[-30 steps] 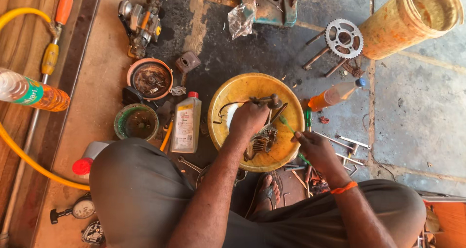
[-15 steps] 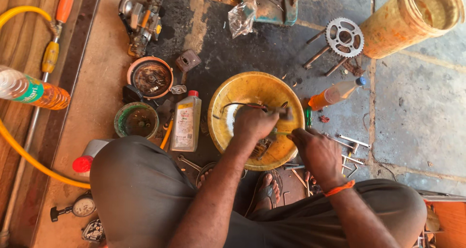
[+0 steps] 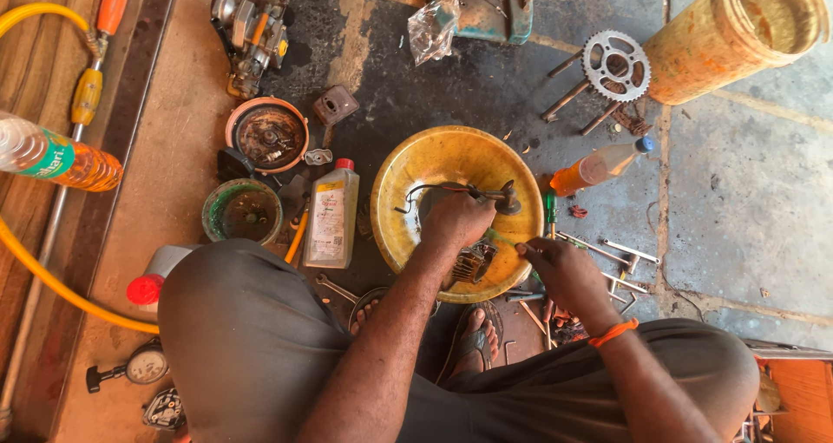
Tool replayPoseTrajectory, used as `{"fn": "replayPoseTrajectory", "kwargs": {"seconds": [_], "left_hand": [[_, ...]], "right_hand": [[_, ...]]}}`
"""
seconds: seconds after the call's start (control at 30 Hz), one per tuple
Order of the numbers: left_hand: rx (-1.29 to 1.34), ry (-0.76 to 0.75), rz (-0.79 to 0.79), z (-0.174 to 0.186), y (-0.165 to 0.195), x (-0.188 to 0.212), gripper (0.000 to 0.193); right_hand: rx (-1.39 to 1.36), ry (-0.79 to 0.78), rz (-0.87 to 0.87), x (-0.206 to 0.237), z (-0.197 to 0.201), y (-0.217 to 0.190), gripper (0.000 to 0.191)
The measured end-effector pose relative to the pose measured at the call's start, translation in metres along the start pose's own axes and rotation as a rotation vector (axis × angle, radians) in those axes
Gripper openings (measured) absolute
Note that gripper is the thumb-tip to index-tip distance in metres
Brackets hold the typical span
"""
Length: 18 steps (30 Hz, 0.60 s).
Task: The person sits on the floor with a yellow basin and cleans a small engine component, scrubbing it with a brush and picking at it with a screwdriver-like tool. They turn the part over repeatedly and work on different sides while it rests in the basin.
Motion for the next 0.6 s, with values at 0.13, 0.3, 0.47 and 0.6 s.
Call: {"fn": "replayPoseTrajectory", "kwargs": {"seconds": [0.13,0.3,0.47,0.6], "left_hand": [[-0.048,-0.107,0.062,-0.010,-0.001,-0.003,0.082],[-0.042,-0.006,0.006,-0.015,-0.002,-0.001,0.081],[-0.004,-0.074,-0.002,-0.021,-0.005,0.001,0.068],[-0.049,0.003,-0.097,-0.001,-0.002,-0.004,0.053]], "right_hand": [[0.277,0.461,0.187,0.020,0.010,-0.024,0.032],[0.370,0.434,0.099,0.027,0.012,-0.020,0.033],[0.389,0.317,0.071,-0.001,0.008,-0.006,0.036],[0.073,0.359,0.004,-0.007,0.006,0.027,0.035]]}}
Point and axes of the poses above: each hand's wrist, its own x-axis away from the middle knuckle, its own z-axis out of the back of the hand, y = z × x, the point moved 4 cm from there along -x, towards the middle knuckle, and after that the axes turned 13 degrees about x, right-handed, at the moved point
